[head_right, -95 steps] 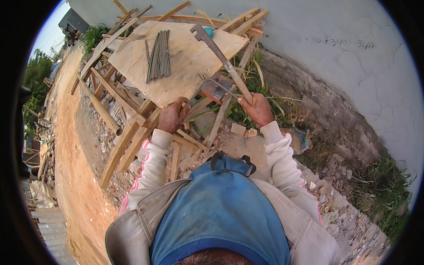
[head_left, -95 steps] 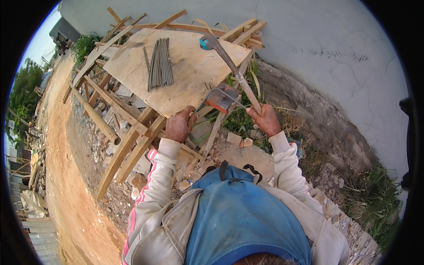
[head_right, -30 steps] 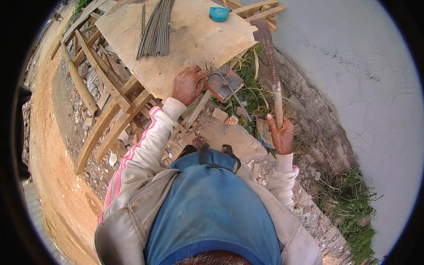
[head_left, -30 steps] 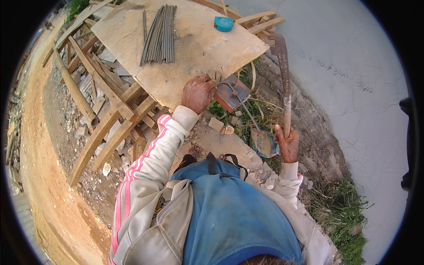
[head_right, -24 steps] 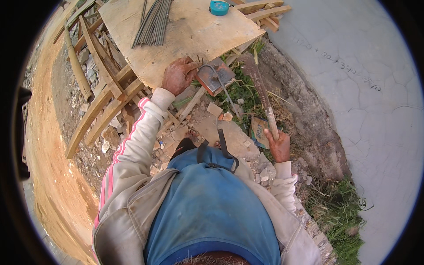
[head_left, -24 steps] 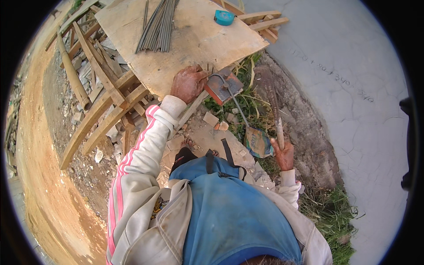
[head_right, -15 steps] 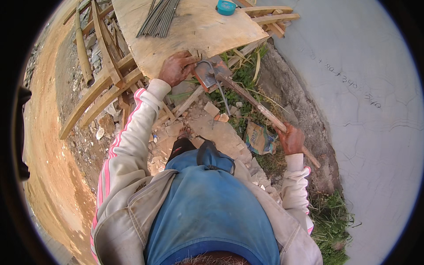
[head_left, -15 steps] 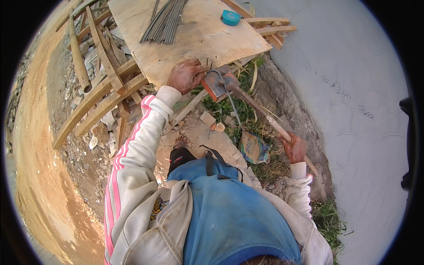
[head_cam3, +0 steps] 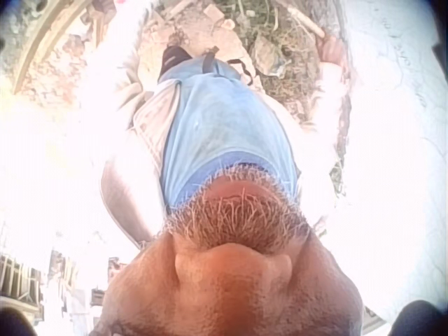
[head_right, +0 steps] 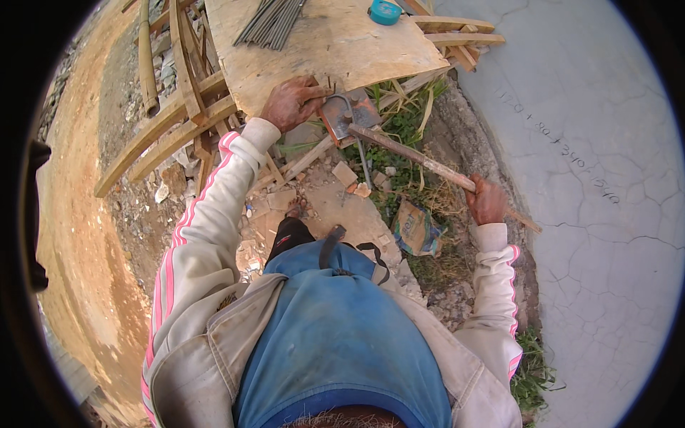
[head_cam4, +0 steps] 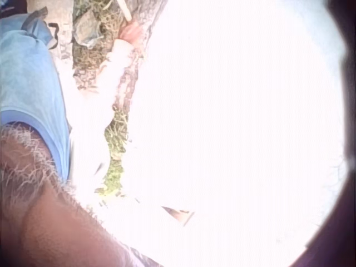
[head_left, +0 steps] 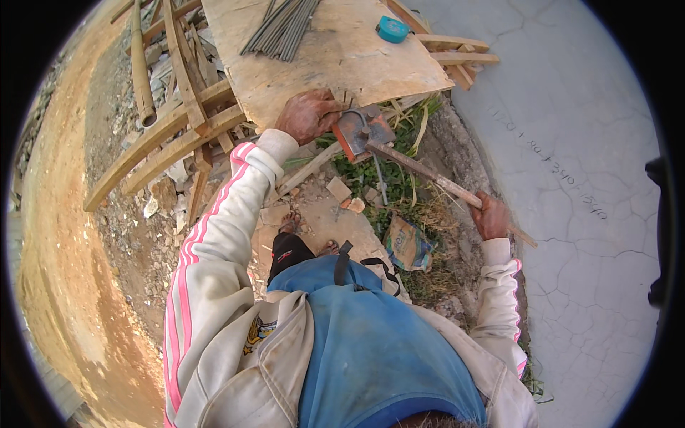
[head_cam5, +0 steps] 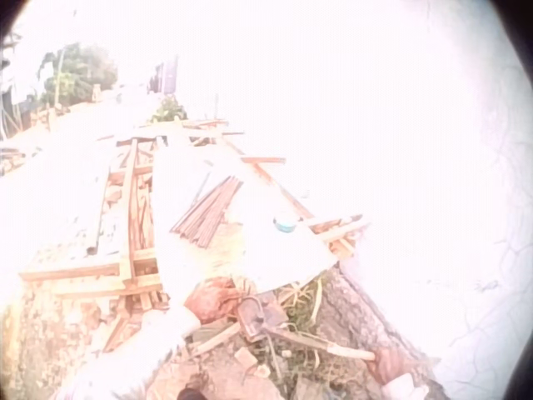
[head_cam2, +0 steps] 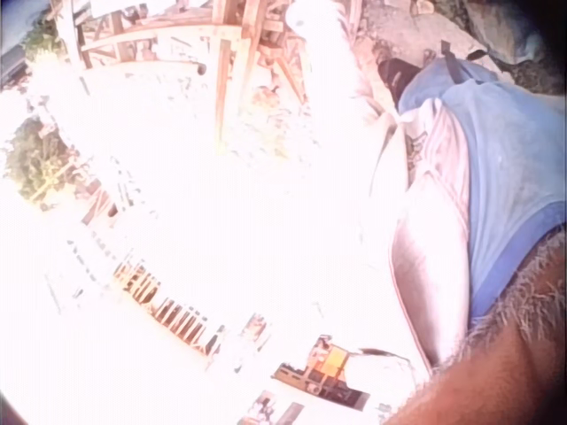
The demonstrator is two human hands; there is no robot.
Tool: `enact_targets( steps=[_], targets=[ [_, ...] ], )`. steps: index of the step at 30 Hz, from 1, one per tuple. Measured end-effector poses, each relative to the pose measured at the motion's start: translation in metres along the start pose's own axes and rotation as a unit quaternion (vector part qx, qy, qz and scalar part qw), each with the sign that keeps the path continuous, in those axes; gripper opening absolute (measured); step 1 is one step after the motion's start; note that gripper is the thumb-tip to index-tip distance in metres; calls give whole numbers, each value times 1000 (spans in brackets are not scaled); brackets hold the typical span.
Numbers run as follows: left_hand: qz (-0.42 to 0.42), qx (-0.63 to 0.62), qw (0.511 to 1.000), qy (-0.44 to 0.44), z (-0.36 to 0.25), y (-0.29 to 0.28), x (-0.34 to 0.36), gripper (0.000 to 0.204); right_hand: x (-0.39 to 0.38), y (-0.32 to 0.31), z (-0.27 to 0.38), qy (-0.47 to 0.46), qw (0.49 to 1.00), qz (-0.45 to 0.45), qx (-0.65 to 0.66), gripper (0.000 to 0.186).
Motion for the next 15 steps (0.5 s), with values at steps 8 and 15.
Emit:
enact_targets(
  steps=[8,15],
  targets=[
    [2,-13,1000,-3,-1,1,2,25,14,-9,-2,-38,999,-16,-25,21],
    [3,-26,1000,-11,1,-1,3,24,-13,-11,10,-7,1000,-16,13,24]
  ],
)
Point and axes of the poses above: each hand's wrist, its own x-axis towards the middle knuckle, its own y-axis out of the palm, z = x × y, the point moved 7 cm from there along x, towards the middle knuckle, and after that the axes turned 13 degrees about -x, right-handed, at the moved point
